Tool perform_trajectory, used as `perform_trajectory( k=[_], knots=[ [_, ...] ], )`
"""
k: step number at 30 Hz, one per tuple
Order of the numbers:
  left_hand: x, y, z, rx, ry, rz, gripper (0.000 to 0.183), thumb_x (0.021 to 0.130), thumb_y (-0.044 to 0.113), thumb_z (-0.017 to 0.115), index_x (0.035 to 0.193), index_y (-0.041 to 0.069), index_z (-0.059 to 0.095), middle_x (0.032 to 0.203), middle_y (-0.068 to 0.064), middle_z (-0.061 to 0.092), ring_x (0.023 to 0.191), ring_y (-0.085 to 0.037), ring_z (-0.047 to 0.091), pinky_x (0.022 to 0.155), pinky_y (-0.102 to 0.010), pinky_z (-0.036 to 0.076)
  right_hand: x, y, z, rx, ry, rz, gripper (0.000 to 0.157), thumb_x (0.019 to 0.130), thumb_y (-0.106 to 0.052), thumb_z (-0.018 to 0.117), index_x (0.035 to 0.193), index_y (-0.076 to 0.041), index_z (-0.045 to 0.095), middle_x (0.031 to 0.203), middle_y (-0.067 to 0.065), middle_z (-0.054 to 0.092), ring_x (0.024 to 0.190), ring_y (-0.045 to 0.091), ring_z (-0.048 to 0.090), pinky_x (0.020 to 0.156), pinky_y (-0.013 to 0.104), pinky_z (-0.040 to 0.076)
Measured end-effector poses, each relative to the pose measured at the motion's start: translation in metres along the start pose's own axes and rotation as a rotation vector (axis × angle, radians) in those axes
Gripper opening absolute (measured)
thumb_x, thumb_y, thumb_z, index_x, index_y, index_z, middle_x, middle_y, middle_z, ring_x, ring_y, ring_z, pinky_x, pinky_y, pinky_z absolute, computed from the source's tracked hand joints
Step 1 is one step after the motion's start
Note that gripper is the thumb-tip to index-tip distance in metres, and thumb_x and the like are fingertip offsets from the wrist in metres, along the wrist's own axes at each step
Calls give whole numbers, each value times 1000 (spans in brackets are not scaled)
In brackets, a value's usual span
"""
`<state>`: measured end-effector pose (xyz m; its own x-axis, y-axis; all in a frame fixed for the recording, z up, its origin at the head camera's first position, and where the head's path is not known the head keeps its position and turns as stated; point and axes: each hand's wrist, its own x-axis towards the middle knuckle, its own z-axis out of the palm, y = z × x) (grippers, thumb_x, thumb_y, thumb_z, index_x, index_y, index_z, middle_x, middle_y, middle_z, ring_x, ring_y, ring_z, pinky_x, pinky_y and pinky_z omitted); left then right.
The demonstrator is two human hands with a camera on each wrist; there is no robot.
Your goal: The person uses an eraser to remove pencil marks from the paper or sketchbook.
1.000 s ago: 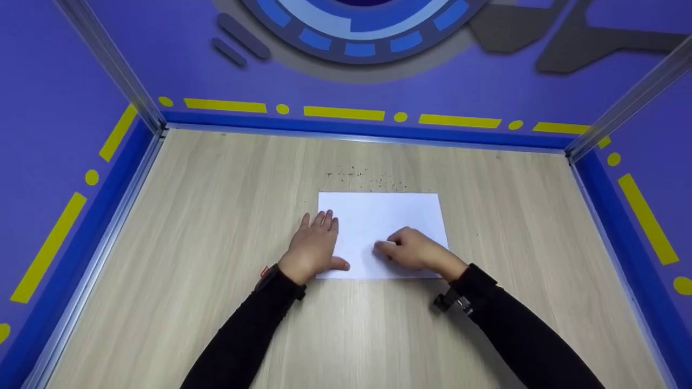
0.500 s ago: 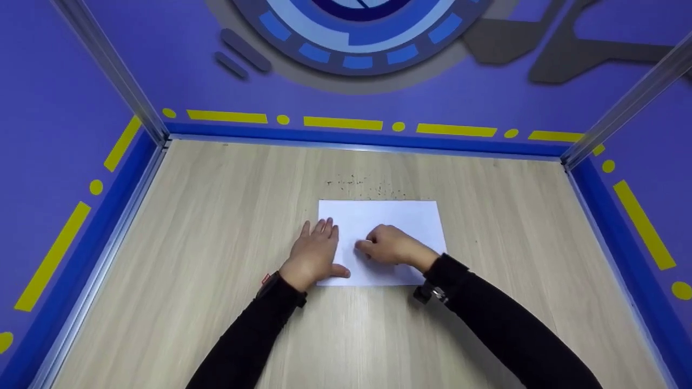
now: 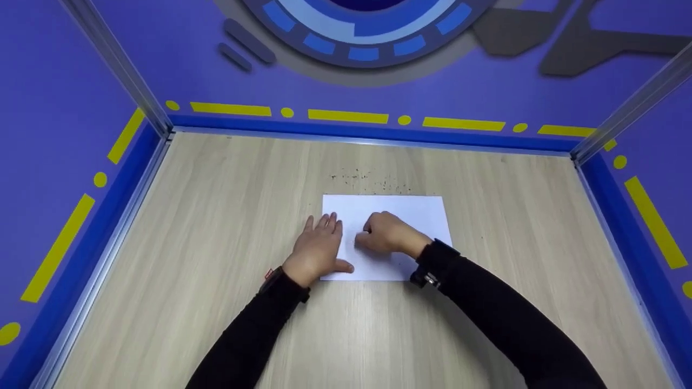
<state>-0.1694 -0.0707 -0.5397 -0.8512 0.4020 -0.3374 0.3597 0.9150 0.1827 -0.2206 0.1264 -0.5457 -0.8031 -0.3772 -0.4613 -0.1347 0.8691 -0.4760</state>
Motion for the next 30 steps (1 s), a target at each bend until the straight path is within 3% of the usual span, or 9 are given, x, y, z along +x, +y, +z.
perform_trajectory(
  k=[6, 13, 21, 30],
  knots=[
    [1, 0, -3, 7, 0, 3, 119, 89, 68, 82, 172, -2, 32, 183, -22, 26, 172, -36, 25, 142, -61, 16, -7, 12, -8, -23, 8, -9, 50, 100, -31, 66, 53, -23, 49, 51, -9, 44, 49, 11, 42, 50, 28, 36],
    [2, -2, -3, -2, -14, -3, 119, 90, 68, 81, 173, -1, 30, 184, -21, 23, 173, -36, 22, 142, -60, 14, -21, 36, -15, 34, 31, 42, 51, 98, -32, 68, 53, -23, 46, 51, -10, 40, 48, 10, 37, 47, 26, 30],
    [2, -3, 1, -21, -30, -9, 119, 91, 67, 82, 173, -1, 29, 184, -20, 23, 174, -35, 21, 143, -60, 13, -37, 66, -21, 34, 62, 15, 52, 97, -30, 68, 53, -23, 40, 53, -12, 32, 52, 8, 30, 51, 25, 24],
    [1, -1, 2, -11, -23, -1, 118, 91, 68, 81, 173, -1, 30, 184, -20, 23, 174, -35, 21, 142, -60, 14, -62, 103, -29, 77, 92, 109, 51, 98, -32, 68, 56, -23, 40, 56, -11, 32, 53, 9, 32, 50, 25, 25]
  ],
)
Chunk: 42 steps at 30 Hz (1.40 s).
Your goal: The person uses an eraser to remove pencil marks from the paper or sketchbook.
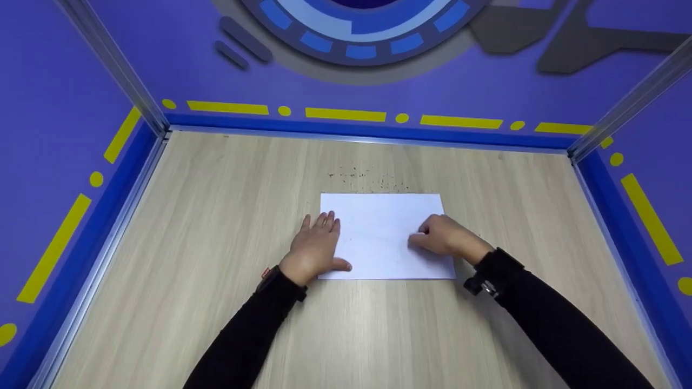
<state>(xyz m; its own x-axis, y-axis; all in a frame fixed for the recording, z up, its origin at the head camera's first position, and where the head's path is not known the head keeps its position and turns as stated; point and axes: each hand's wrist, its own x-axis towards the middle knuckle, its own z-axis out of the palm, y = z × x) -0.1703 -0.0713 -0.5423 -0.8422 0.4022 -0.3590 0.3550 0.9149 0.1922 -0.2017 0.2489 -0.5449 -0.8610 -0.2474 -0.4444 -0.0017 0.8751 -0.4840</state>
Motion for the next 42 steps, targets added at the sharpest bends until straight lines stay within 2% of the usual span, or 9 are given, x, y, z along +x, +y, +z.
perform_trajectory(
  k=[9, 17, 20, 24, 29, 34, 42],
  knots=[
    [-2, 1, 0, -15, 13, 7, 118, 91, 67, 82, 172, -1, 32, 183, -21, 25, 173, -36, 23, 142, -61, 15, -13, 35, -12, 18, 20, 33, 49, 99, -33, 67, 58, -22, 43, 58, -10, 35, 55, 11, 34, 52, 26, 27],
    [-1, -1, 2, -19, 20, 1, 118, 89, 66, 83, 172, -2, 33, 183, -22, 26, 173, -37, 24, 142, -61, 15, -14, 31, -14, 70, -14, 43, 51, 106, -41, 64, 61, -21, 48, 59, -9, 38, 56, 12, 37, 52, 27, 29],
    [-1, -1, 2, -12, 10, -1, 119, 90, 67, 83, 172, -2, 32, 183, -22, 25, 173, -37, 23, 142, -61, 15, -11, 21, -13, 102, -18, 41, 53, 109, -48, 63, 64, -21, 51, 62, -8, 41, 57, 12, 38, 52, 27, 30],
    [0, -1, 1, -2, 2, 1, 119, 90, 68, 81, 173, -1, 31, 183, -22, 24, 173, -36, 23, 142, -61, 15, -2, -2, -7, 100, 3, -18, 55, 109, -51, 63, 65, -22, 52, 62, -9, 42, 58, 11, 39, 54, 27, 31],
    [0, 0, 0, -7, 7, 2, 119, 90, 67, 82, 172, -2, 32, 183, -22, 25, 173, -37, 24, 142, -61, 15, 12, -41, 7, 62, -5, -112, 53, 109, -44, 65, 62, -22, 53, 58, -10, 43, 56, 10, 42, 55, 26, 34],
    [0, 0, 0, 2, 19, 3, 120, 89, 68, 83, 172, -2, 33, 182, -22, 27, 172, -37, 26, 142, -60, 16, 29, -73, 21, 19, -56, -152, 52, 109, -39, 61, 61, -23, 51, 57, -9, 45, 55, 9, 44, 54, 26, 36],
    [-1, 0, -1, 21, 20, 13, 119, 89, 69, 82, 172, -1, 33, 182, -22, 28, 172, -36, 26, 142, -60, 18, 45, -94, 33, -29, -144, -171, 51, 108, -40, 62, 61, -23, 53, 57, -9, 47, 54, 11, 48, 54, 28, 39]
  ],
)
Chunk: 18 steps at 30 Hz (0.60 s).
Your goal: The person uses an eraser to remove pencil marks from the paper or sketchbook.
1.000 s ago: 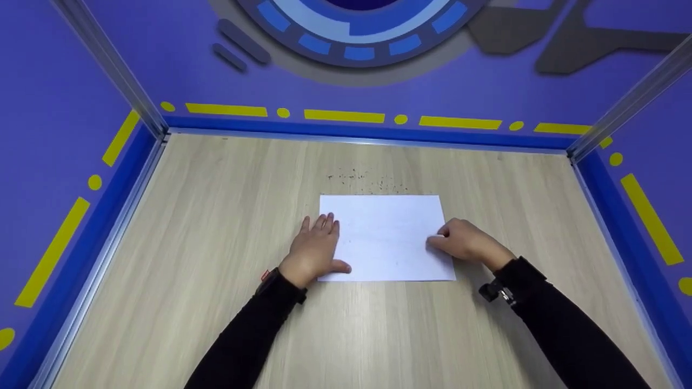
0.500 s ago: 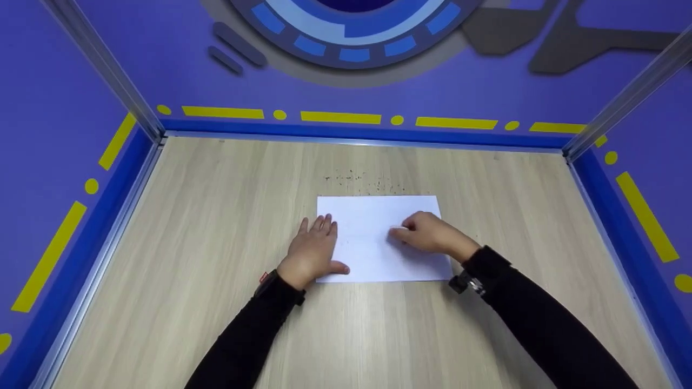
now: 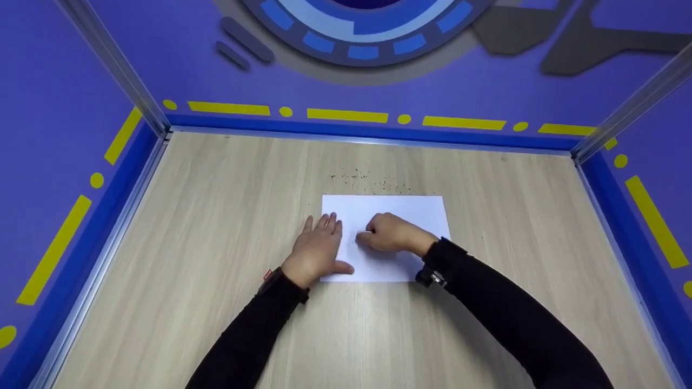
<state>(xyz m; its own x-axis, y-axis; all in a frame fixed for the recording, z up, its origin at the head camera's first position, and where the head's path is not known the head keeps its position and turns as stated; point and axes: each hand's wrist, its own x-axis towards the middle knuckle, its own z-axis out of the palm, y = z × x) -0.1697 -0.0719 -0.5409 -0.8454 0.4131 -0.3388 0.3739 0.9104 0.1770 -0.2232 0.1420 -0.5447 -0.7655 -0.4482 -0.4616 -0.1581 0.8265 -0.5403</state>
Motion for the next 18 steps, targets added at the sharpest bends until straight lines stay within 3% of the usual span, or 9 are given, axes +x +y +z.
perform_trajectory(
  k=[10, 18],
  knots=[
    [0, 0, 0, 6, -15, -8, 119, 90, 70, 81, 172, 0, 32, 183, -21, 27, 173, -35, 25, 142, -60, 17, -3, 4, 1, -65, 24, 11, 51, 101, -32, 64, 55, -23, 43, 52, -10, 40, 50, 10, 41, 50, 27, 33],
    [-1, 0, 0, -17, -20, -15, 119, 91, 70, 80, 173, 0, 30, 184, -20, 23, 174, -35, 22, 143, -60, 14, -22, 30, -7, -34, 57, 67, 52, 99, -33, 66, 54, -23, 41, 53, -10, 36, 50, 9, 36, 49, 27, 28]
  ],
)
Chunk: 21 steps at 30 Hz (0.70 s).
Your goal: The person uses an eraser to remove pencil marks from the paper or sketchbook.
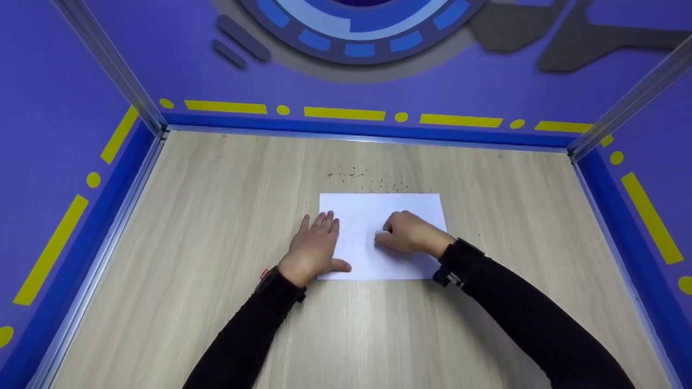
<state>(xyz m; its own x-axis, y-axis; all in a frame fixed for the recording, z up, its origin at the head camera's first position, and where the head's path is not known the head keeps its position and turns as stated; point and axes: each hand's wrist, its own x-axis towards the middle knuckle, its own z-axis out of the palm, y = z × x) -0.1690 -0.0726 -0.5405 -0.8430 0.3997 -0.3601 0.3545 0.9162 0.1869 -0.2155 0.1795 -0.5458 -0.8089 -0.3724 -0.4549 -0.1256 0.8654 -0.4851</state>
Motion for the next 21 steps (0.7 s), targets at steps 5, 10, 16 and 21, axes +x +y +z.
perform_trajectory(
  k=[5, 10, 16, 21],
  knots=[
    [0, -1, 1, -5, 4, 5, 119, 91, 69, 80, 174, 0, 29, 184, -20, 23, 174, -35, 21, 143, -60, 14, -15, 24, -7, 20, 28, -6, 53, 99, -32, 67, 54, -23, 40, 54, -12, 33, 51, 9, 32, 52, 26, 26],
    [1, -2, 3, -11, 14, 18, 119, 91, 69, 81, 173, -1, 30, 184, -21, 23, 173, -36, 22, 142, -61, 14, -30, 44, -13, 41, 49, 26, 53, 99, -31, 68, 55, -23, 39, 55, -11, 32, 53, 9, 32, 52, 26, 26],
    [1, -3, 4, -27, 12, 19, 118, 92, 68, 80, 173, -1, 30, 184, -21, 23, 173, -36, 22, 142, -62, 15, -43, 66, -21, 50, 52, 92, 50, 98, -32, 68, 57, -23, 40, 56, -11, 33, 53, 8, 33, 51, 25, 26],
    [1, -2, 3, -23, 2, 17, 118, 92, 68, 80, 173, -1, 29, 184, -21, 22, 174, -36, 21, 142, -62, 14, -55, 83, -27, 50, 53, 130, 46, 97, -31, 67, 59, -23, 42, 57, -11, 35, 54, 9, 34, 51, 25, 26]
  ],
)
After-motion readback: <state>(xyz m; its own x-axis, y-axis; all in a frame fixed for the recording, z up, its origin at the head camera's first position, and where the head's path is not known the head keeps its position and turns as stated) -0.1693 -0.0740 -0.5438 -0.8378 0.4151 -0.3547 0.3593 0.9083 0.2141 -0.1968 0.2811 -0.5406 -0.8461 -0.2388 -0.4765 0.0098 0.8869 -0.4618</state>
